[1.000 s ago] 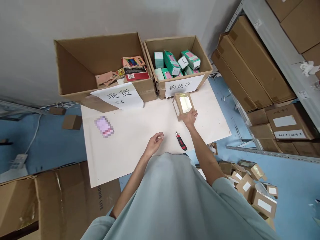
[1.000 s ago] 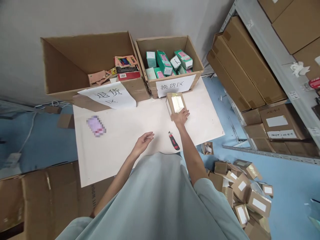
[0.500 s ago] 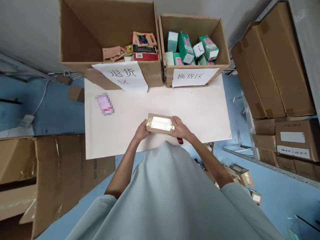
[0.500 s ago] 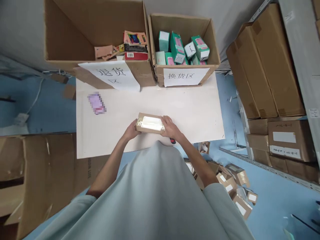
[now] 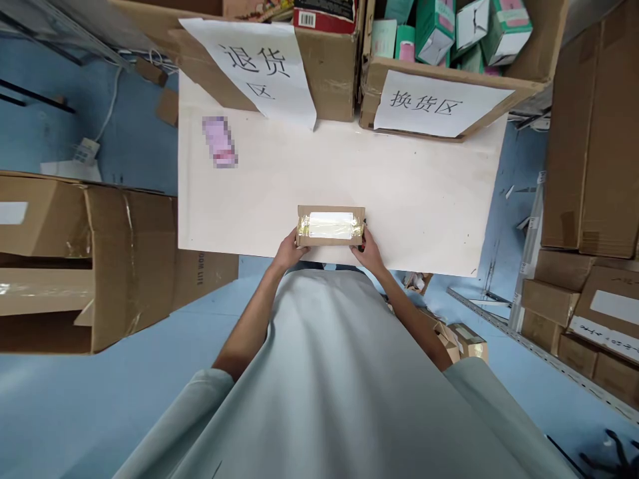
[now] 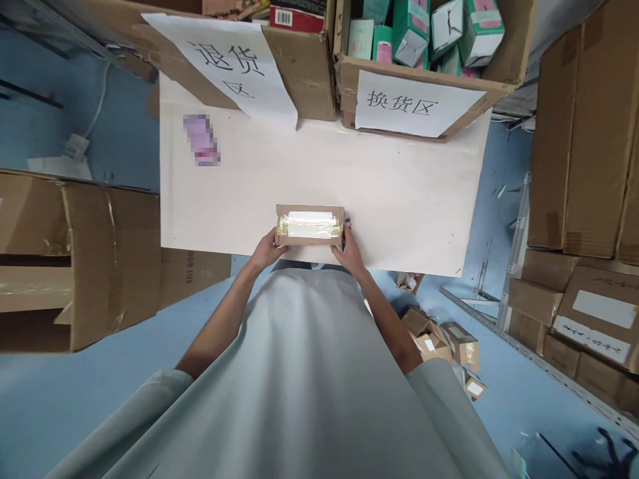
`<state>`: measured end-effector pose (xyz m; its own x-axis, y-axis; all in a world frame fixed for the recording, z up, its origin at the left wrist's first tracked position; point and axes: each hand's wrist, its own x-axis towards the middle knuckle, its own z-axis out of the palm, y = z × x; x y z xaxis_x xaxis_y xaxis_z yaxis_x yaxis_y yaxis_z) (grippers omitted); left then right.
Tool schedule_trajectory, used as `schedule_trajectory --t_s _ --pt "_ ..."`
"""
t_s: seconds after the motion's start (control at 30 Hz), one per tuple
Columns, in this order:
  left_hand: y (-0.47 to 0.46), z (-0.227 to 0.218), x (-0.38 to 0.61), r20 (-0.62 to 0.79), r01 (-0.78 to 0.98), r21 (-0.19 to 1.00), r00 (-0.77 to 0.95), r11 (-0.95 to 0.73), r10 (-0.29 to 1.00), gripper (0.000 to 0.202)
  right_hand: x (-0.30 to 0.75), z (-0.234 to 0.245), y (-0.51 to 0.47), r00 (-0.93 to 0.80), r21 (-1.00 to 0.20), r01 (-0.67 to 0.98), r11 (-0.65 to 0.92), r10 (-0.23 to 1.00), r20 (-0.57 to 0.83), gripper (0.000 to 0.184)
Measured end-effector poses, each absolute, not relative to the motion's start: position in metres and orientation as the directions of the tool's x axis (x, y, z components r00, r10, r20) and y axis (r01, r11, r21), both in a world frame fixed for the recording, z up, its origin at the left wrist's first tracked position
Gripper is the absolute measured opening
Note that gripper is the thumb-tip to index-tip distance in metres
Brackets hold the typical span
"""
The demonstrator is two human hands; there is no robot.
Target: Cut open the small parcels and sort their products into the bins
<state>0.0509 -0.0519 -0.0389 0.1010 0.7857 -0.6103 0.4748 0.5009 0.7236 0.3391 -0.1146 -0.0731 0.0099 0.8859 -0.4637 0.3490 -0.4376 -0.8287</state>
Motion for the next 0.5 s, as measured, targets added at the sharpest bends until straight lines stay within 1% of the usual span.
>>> schedule_trajectory --t_s 0.13,0.2,0.3,0.33,0.4,0.5 --pt "-0.039 -0.025 0.051 -0.610 0.432 0.731 0.067 0.528 0.790 0.067 0.336 -0.060 -0.103 0.098 -0.866 0.231 -0.443 0.896 -0.432 0.098" --pt "-0.030 -0.017 0.044 -0.592 0.407 0.749 0.055 0.523 0.804 0.062 0.334 -0.052 -0.095 0.147 -0.871 0.218 -0.441 0.897 -0.417 0.091" --pt "-0.017 -0.012 0.031 -0.554 0.386 0.778 0.051 0.495 0.831 0.060 0.328 -0.047 -0.081 0.224 -0.838 0.265 -0.477 0.876 -0.428 0.070" --pt "-0.014 -0.012 0.027 -0.549 0.380 0.782 0.044 0.494 0.835 0.061 0.325 -0.047 -0.076 0.235 -0.824 0.288 -0.488 0.870 -0.433 0.066" --pt "-0.008 -0.018 0.023 -0.571 0.366 0.768 0.020 0.526 0.820 0.062 0.317 -0.053 -0.067 0.222 -0.802 0.328 -0.500 0.866 -0.449 0.064" --pt "-0.005 -0.031 0.018 -0.650 0.343 0.713 -0.004 0.612 0.760 0.061 0.307 -0.066 -0.062 0.187 -0.766 0.374 -0.522 0.852 -0.489 0.067"
